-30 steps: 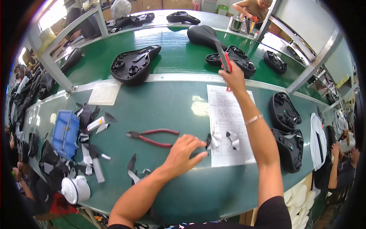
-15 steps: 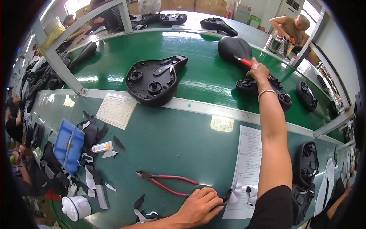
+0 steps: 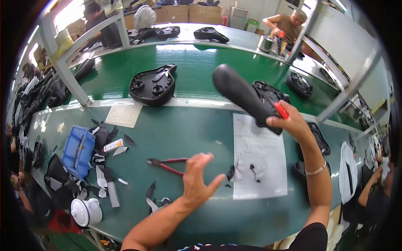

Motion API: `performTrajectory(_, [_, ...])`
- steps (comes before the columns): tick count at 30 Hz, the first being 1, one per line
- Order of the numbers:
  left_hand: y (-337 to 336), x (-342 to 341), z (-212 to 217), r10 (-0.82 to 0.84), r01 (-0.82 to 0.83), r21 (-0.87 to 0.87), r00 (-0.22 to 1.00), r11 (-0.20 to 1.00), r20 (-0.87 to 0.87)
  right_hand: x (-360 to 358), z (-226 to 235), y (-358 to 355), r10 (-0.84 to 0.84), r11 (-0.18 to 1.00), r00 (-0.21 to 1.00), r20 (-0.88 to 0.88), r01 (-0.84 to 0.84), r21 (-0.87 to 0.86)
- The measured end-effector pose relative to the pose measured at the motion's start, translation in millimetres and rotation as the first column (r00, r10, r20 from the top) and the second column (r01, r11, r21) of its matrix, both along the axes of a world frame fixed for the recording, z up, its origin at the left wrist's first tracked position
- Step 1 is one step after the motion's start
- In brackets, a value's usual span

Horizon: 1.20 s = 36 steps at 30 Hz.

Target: Trimming excess fabric and assembly of bicycle seats on a production line.

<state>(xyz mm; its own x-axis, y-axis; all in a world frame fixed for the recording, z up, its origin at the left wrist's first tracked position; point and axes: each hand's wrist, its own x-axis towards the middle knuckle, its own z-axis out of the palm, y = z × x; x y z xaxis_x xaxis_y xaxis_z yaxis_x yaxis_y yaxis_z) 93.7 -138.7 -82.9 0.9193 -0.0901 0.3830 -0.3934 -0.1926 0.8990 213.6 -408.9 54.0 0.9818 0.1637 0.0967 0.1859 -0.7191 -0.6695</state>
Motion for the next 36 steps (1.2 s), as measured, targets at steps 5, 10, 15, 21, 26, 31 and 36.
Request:
performTrajectory(5, [-20, -25, 53, 0.06, -0.355, 0.536, 0.87, 0.766, 0.49, -125, 29, 33, 0.176, 0.969, 0.972, -0.157, -0.199, -0.147])
performTrajectory(10, [-6, -24, 77, 0.09, -0.322, 0.347, 0.834, 0.881, 0.544, -108, 5, 23, 0.023, 0.948, 0.999, -0.04, -0.01, 0.319])
performTrajectory(15, [43, -50, 110, 0.073, -0.231, -0.688, 0.965, 0.688, -0.251, 13, -71, -23, -0.401, 0.887, 0.892, 0.21, 0.435, -0.153])
performTrajectory(21, [96, -91, 64, -0.178, -0.349, -0.763, 0.841, 0.544, -0.511, 71, -115, -2, -0.511, 0.717, 0.816, 0.269, 0.578, -0.39])
performTrajectory(26, [105, -115, 43, -0.174, -0.377, -0.726, 0.811, 0.576, -0.559, 24, -101, -3, -0.374, 0.756, 0.922, 0.098, 0.365, -0.544])
performTrajectory(31, [87, -129, 15, -0.229, -0.367, -0.758, 0.802, 0.54, -0.551, -91, -84, 6, -0.142, 0.81, 0.914, 0.381, 0.329, -0.486])
performTrajectory(36, [68, -138, 16, -0.191, -0.38, -0.748, 0.812, 0.544, -0.552, -208, -19, 45, -0.018, 0.608, 1.0, 0.02, -0.005, 0.794])
